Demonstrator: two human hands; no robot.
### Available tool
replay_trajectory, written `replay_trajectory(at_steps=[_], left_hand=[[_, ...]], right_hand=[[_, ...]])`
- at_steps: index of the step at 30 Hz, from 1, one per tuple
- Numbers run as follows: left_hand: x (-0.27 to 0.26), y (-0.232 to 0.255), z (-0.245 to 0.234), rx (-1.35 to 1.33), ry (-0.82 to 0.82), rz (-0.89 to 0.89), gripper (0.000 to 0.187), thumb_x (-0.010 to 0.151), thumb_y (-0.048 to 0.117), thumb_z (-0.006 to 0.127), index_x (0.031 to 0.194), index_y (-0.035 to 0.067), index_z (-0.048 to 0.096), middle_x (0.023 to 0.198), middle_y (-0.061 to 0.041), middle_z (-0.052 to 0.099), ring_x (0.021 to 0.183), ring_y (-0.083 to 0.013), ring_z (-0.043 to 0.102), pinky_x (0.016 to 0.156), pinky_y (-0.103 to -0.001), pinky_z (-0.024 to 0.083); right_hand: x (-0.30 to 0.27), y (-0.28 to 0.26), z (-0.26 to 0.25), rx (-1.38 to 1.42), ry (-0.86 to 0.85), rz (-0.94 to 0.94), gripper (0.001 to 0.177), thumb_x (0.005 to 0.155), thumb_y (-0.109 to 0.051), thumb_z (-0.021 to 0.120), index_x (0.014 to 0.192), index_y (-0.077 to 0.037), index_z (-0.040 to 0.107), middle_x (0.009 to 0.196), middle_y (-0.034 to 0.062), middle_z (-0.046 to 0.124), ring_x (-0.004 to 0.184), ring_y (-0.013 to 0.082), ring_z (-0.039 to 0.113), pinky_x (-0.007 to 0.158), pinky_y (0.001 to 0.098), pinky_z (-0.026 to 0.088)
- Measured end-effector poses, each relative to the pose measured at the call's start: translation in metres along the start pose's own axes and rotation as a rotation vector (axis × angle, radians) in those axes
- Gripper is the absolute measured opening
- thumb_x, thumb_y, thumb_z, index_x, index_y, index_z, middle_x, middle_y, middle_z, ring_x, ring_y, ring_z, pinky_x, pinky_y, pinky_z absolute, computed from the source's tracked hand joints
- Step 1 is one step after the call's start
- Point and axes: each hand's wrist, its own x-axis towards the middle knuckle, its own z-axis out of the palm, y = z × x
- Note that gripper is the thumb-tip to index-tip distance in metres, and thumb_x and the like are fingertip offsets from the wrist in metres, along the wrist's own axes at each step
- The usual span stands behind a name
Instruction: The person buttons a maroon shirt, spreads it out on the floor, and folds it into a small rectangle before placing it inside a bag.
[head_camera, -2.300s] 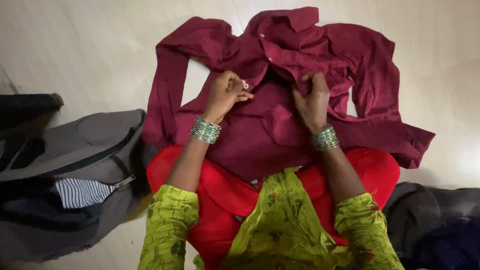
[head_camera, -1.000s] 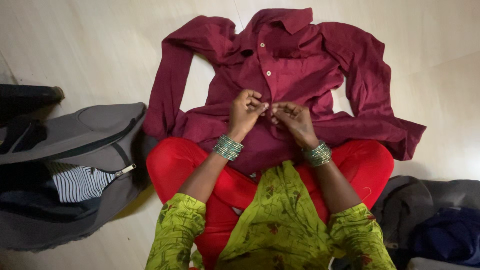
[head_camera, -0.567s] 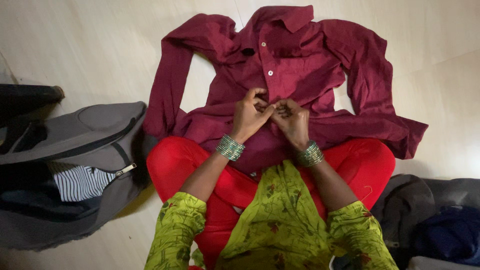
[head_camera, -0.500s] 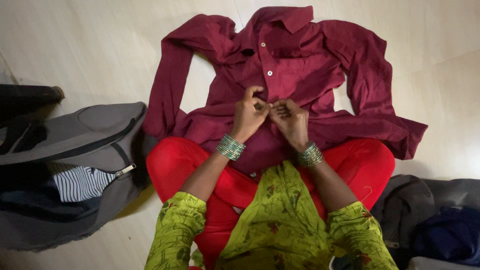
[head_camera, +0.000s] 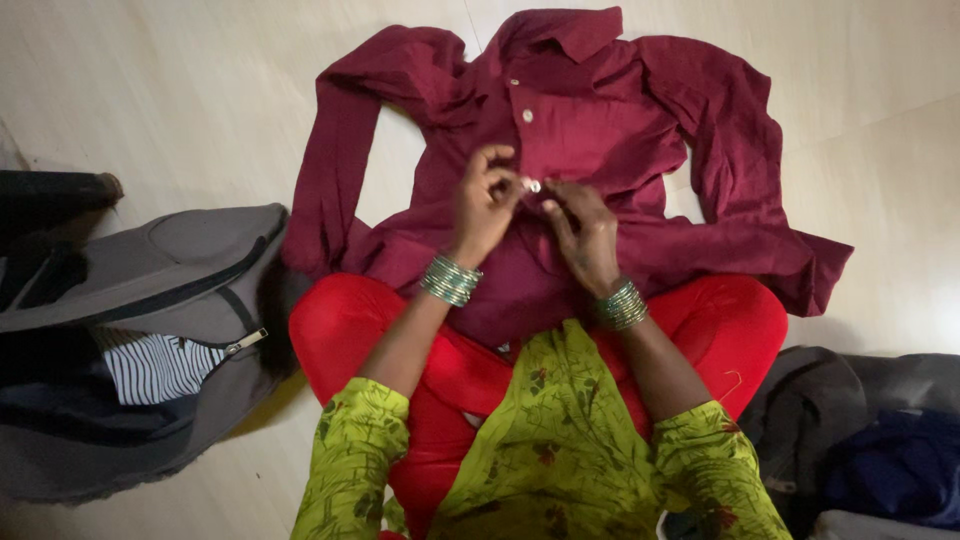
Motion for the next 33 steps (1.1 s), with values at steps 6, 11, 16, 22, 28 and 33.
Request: replay_trajectory(at_steps=[6,11,16,22,28,33], left_hand=[[0.047,-0.009,-0.035,-0.225,0.108,0.106,0.017,0.099,0.013,0.073,0.113,0.006,0.069,0.101,-0.005,0.078,0.09,-0.0101,0.073,0.078,-0.024,0.06],[0.049,0.016,-0.055,-0.185,0.033,0.043,0.023,0.098,0.019,0.066,0.117,0.008,0.073,0.113,-0.003,0.076,0.097,-0.0086,0.073,0.086,-0.021,0.059],[0.01,0.038,-0.041,0.676,0.047,0.02,0.029,0.083,0.024,0.085,0.101,0.005,0.072,0.1,-0.01,0.073,0.072,-0.0166,0.065,0.059,-0.029,0.055],[0.0,0.006,-0.039,1.191,0.038,0.051,0.017,0.075,0.007,0.077,0.09,0.007,0.069,0.122,-0.021,0.067,0.073,-0.0208,0.07,0.055,-0.032,0.056],[0.0,0.017,-0.068,-0.089,-0.201,-0.501,0.012,0.096,0.013,0.062,0.1,0.001,0.063,0.083,-0.011,0.066,0.056,-0.0186,0.07,0.044,-0.027,0.052],[-0.009,0.034,-0.079,-0.216,-0.306,-0.615,0.014,0.096,0.012,0.063,0.1,-0.001,0.063,0.08,-0.009,0.068,0.052,-0.0189,0.07,0.043,-0.026,0.052]], right_hand=[[0.001,-0.004,-0.005,-0.15,-0.01,-0.008,0.033,0.089,-0.022,0.081,0.109,0.001,0.068,0.104,0.0155,0.067,0.089,0.0266,0.065,0.077,0.0389,0.056],[0.001,0.006,-0.003,-0.247,0.024,-0.039,0.012,0.091,-0.005,0.074,0.101,-0.003,0.067,0.098,0.015,0.068,0.09,0.0323,0.064,0.081,0.0432,0.054],[0.001,0.013,-0.001,-0.194,0.032,-0.047,0.013,0.088,-0.006,0.075,0.099,-0.003,0.066,0.093,0.017,0.066,0.087,0.036,0.061,0.079,0.0456,0.051],[-0.009,0.035,0.015,-0.26,0.117,-0.053,0.009,0.091,-0.003,0.071,0.095,-0.003,0.063,0.09,0.0118,0.064,0.083,0.0281,0.058,0.075,0.0442,0.049],[-0.034,0.036,0.031,-0.427,0.05,-0.108,0.015,0.094,0.0,0.068,0.089,-0.014,0.069,0.082,0.0047,0.065,0.076,0.0164,0.06,0.061,0.027,0.05],[-0.044,0.012,0.046,0.444,-0.371,0.527,0.033,0.099,-0.02,0.063,0.13,-0.008,0.067,0.097,0.006,0.077,0.064,0.0124,0.057,0.053,0.0216,0.045]])
